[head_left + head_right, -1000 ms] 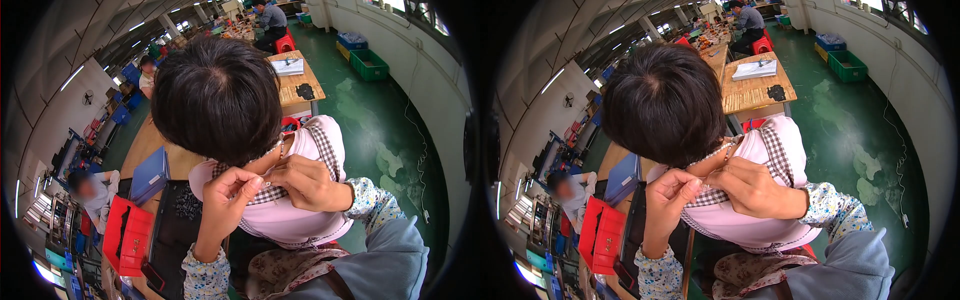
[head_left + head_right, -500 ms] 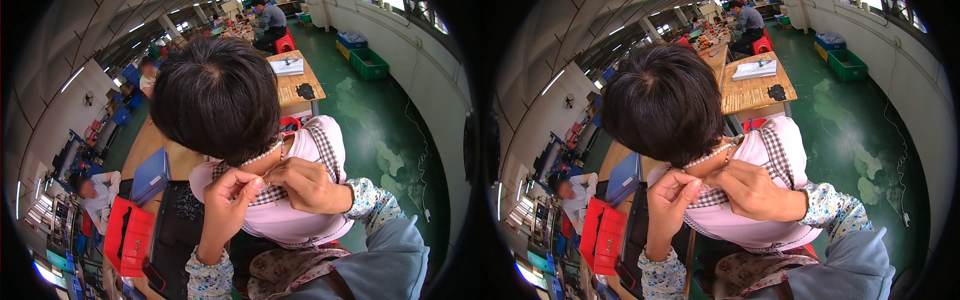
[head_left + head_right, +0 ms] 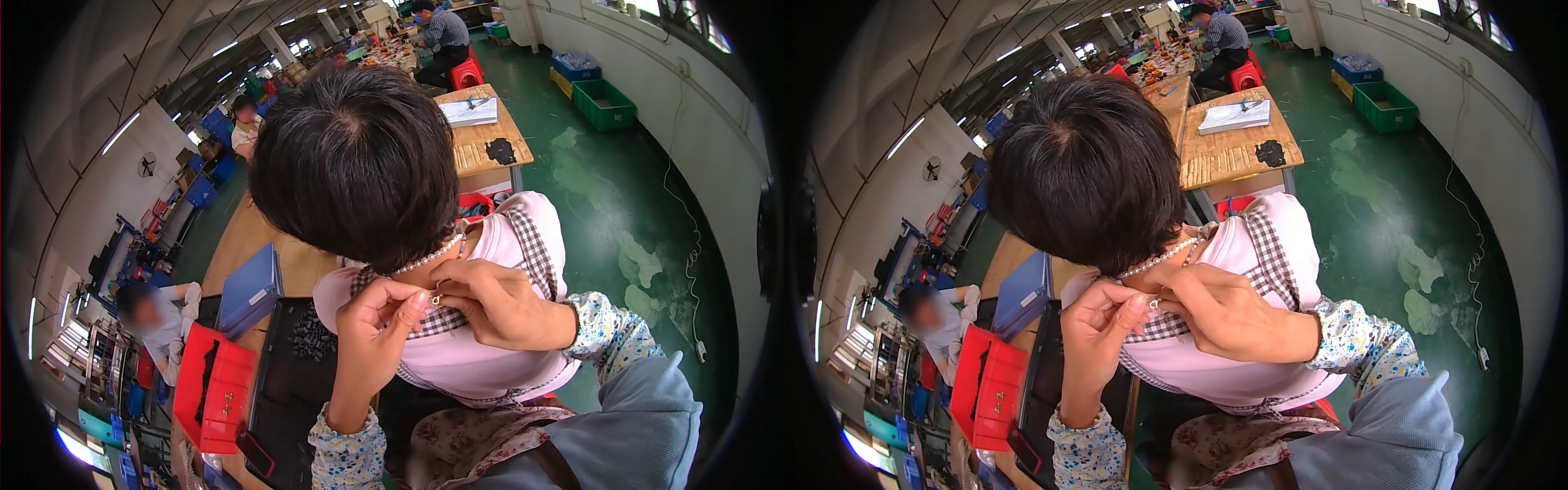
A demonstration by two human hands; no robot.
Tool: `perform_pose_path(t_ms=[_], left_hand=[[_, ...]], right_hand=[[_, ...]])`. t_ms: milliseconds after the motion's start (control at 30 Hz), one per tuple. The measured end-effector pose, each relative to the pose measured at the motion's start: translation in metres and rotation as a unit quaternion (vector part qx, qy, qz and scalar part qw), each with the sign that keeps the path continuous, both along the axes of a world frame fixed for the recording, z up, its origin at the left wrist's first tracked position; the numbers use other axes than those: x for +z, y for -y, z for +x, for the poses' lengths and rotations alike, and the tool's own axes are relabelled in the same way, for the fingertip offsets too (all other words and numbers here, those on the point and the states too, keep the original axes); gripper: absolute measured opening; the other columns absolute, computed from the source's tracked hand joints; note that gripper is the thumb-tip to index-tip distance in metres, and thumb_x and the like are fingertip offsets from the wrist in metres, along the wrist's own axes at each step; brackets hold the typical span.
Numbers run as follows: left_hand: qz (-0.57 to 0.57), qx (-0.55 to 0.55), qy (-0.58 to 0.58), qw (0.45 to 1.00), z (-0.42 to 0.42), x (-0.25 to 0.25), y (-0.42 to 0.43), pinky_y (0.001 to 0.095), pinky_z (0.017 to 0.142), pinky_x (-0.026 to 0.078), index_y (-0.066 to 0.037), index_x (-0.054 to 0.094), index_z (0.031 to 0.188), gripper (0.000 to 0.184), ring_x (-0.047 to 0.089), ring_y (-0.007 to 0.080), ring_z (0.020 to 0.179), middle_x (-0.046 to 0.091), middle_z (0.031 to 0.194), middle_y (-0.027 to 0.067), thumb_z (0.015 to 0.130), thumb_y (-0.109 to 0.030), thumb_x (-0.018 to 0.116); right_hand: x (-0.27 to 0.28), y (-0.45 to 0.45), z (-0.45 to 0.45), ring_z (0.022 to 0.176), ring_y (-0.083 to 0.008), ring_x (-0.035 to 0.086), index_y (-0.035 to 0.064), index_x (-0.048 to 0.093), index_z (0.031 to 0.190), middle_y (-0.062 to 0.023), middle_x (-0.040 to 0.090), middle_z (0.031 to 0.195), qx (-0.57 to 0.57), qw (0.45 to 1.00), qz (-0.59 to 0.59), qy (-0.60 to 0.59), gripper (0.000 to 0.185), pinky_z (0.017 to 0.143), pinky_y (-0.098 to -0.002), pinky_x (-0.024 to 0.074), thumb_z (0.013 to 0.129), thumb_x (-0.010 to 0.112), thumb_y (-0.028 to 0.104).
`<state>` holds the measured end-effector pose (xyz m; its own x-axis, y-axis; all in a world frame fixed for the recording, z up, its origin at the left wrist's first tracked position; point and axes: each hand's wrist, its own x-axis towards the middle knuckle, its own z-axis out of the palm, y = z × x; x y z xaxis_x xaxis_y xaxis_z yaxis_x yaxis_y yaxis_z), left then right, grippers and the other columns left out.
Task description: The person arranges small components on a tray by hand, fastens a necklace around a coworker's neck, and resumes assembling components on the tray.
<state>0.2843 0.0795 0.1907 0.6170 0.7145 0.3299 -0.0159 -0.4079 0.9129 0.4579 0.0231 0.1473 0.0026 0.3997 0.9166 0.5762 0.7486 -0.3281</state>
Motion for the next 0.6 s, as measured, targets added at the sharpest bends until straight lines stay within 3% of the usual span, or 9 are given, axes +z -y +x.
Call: perform_pose_path(t_ms=[167,267,333,433,600], left_hand=[[-0.001,0.0,-0.003,1.0,-0.001,0.0,0.0,0.0198,0.063,0.047,0.004,0.064,0.095,0.014,0.057,0.0054,0.069,0.064,0.082,0.0029,0.095,-0.01,0.064],[0.002,0.006,-0.018,1.0,-0.002,0.0,0.001,0.0196,0.063,0.047,0.004,0.065,0.095,0.013,0.056,0.0049,0.069,0.063,0.08,0.0017,0.094,-0.009,0.064],[0.01,-0.003,-0.026,1.0,-0.003,0.001,0.0,0.0197,0.062,0.046,0.004,0.065,0.094,0.012,0.056,0.0045,0.068,0.062,0.078,0.0006,0.093,-0.008,0.065],[0.02,-0.008,-0.057,0.998,-0.004,0.003,-0.001,0.0198,0.061,0.045,0.004,0.065,0.094,0.012,0.055,0.0044,0.067,0.061,0.076,-0.0005,0.093,-0.008,0.066],[0.017,-0.015,-0.063,0.998,-0.005,0.004,-0.002,0.0196,0.061,0.045,0.004,0.065,0.092,0.013,0.055,0.0039,0.067,0.061,0.075,-0.0004,0.093,-0.009,0.065]], right_hand=[[0.0,0.002,0.006,0.073,-0.0336,0.061,-0.0051,0.054,0.105,-0.0147,0.062,0.085,-0.002,0.998,-0.02,0.06,0.027,0.06,-0.0399,0.0499,0.08,0.063,-0.006],[0.002,0.003,0.007,0.074,-0.0327,0.059,-0.004,0.054,0.1,-0.0144,0.061,0.084,-0.001,0.997,-0.016,0.074,0.027,0.061,-0.0398,0.0493,0.075,0.063,-0.007],[0.003,0.002,0.009,0.076,-0.0313,0.057,-0.0028,0.057,0.1,-0.0132,0.059,0.082,-0.006,0.994,-0.001,0.106,0.035,0.063,-0.0394,0.0488,0.066,0.064,-0.007],[0.009,0.005,0.013,0.071,-0.0278,0.059,-0.0029,0.062,0.1,-0.0103,0.061,0.079,-0.026,0.99,0.003,0.135,0.037,0.065,-0.0362,0.0501,0.063,0.068,-0.007],[0.004,0.001,0.014,0.076,-0.0287,0.058,-0.0013,0.063,0.101,-0.0099,0.059,0.082,-0.025,0.993,0.029,0.113,0.039,0.064,-0.0376,0.0494,0.061,0.065,-0.004]])
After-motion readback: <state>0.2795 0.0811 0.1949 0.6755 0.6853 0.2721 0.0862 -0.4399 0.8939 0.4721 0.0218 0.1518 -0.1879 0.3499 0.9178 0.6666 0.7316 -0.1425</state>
